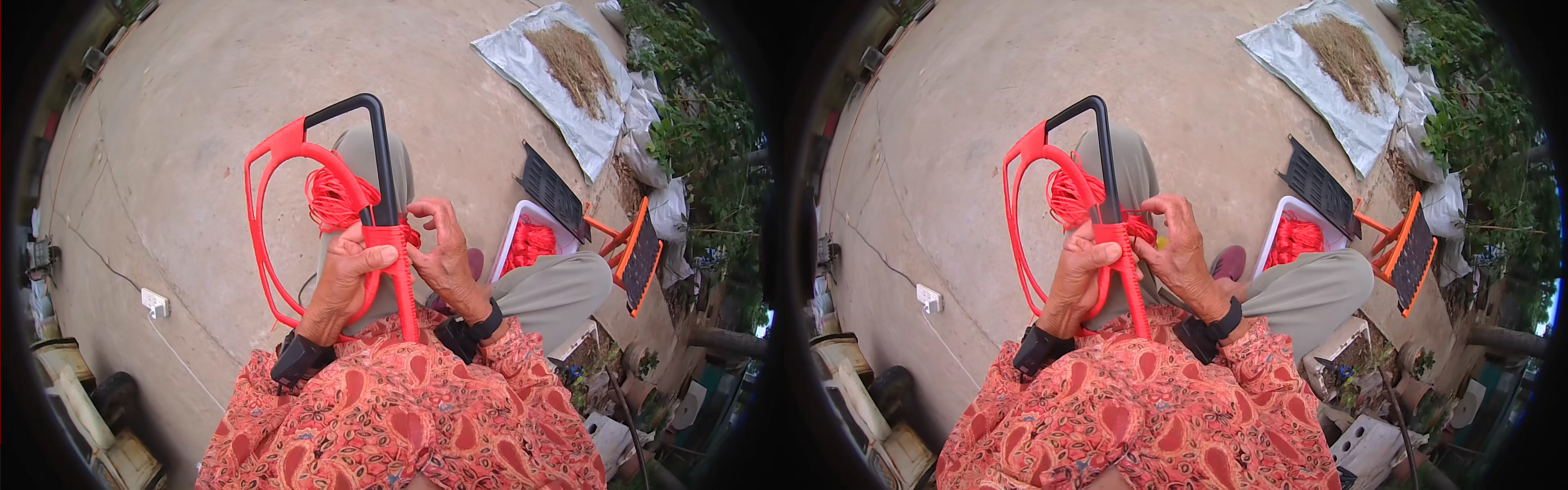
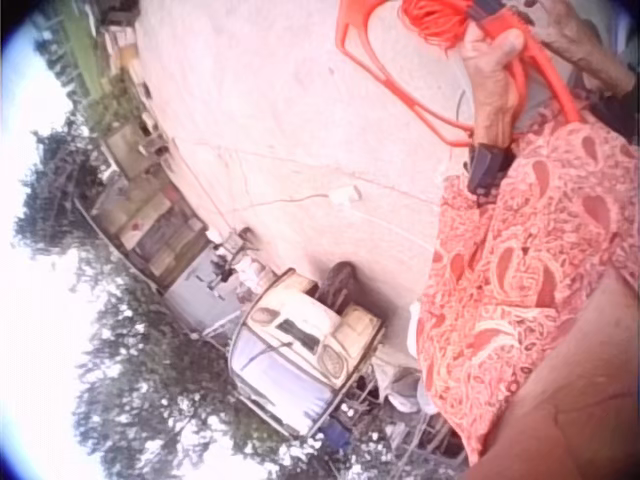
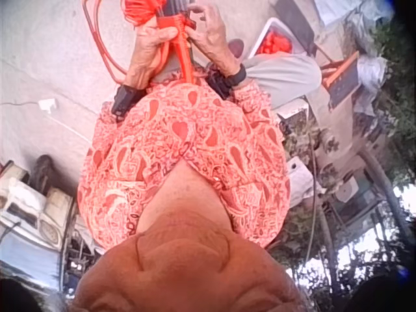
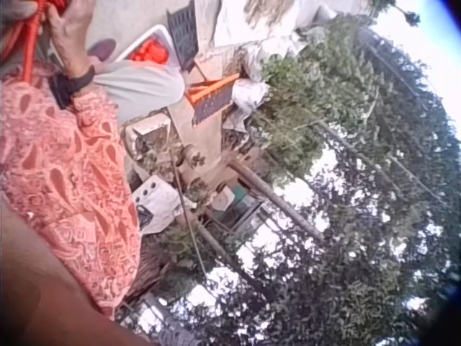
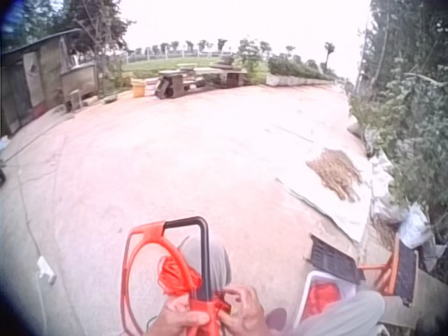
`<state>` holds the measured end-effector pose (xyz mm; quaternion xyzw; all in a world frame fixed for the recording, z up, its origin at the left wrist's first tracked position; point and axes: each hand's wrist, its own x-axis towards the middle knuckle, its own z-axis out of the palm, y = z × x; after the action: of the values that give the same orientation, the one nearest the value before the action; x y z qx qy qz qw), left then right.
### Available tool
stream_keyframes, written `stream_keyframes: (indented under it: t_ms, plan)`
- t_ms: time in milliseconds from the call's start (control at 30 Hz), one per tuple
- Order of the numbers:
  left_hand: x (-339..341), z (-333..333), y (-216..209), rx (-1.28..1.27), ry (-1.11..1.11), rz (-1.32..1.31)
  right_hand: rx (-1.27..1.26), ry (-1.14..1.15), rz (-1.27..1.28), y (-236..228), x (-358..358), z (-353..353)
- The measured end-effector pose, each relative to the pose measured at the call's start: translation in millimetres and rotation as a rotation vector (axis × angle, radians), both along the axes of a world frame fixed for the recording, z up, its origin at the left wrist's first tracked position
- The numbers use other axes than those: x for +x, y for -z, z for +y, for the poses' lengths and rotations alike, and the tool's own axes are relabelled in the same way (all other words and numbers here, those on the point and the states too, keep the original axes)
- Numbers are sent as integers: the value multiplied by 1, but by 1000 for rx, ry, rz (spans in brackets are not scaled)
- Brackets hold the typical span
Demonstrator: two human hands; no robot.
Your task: The person is winding a red plastic rope around a plastic frame for furniture manufacturing.
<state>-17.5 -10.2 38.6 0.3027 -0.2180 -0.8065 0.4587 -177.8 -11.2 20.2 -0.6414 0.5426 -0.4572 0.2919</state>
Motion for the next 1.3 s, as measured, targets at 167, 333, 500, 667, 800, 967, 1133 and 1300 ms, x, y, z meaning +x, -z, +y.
stream_keyframes:
  t_ms: [167, 333, 500, 667, 800, 967, 1133, 1300]
  plan:
    - [1, 1, -7, 20, 24, 9, 143, -112, -9, 12, -13, -1]
    - [8, -1, -17, 8, 133, 116, 11, -105, -20, 5, -26, -7]
    - [6, 0, -20, 75, 95, 179, 390, -18, -617, 2, -38, -10]
    - [8, -2, -21, 122, 112, 151, 291, -19, -1144, -5, -44, -25]
    - [7, -2, -23, 126, 103, 117, 297, -55, -1298, -13, -44, -36]
    - [10, -1, -24, 91, 92, 81, 197, 32, -1410, -22, -119, -38]
    - [10, 0, -25, 91, 36, 18, 224, 118, -832, -44, -212, -28]
    - [4, 0, -29, 131, 39, -14, 125, 261, -1092, -41, -251, -27]
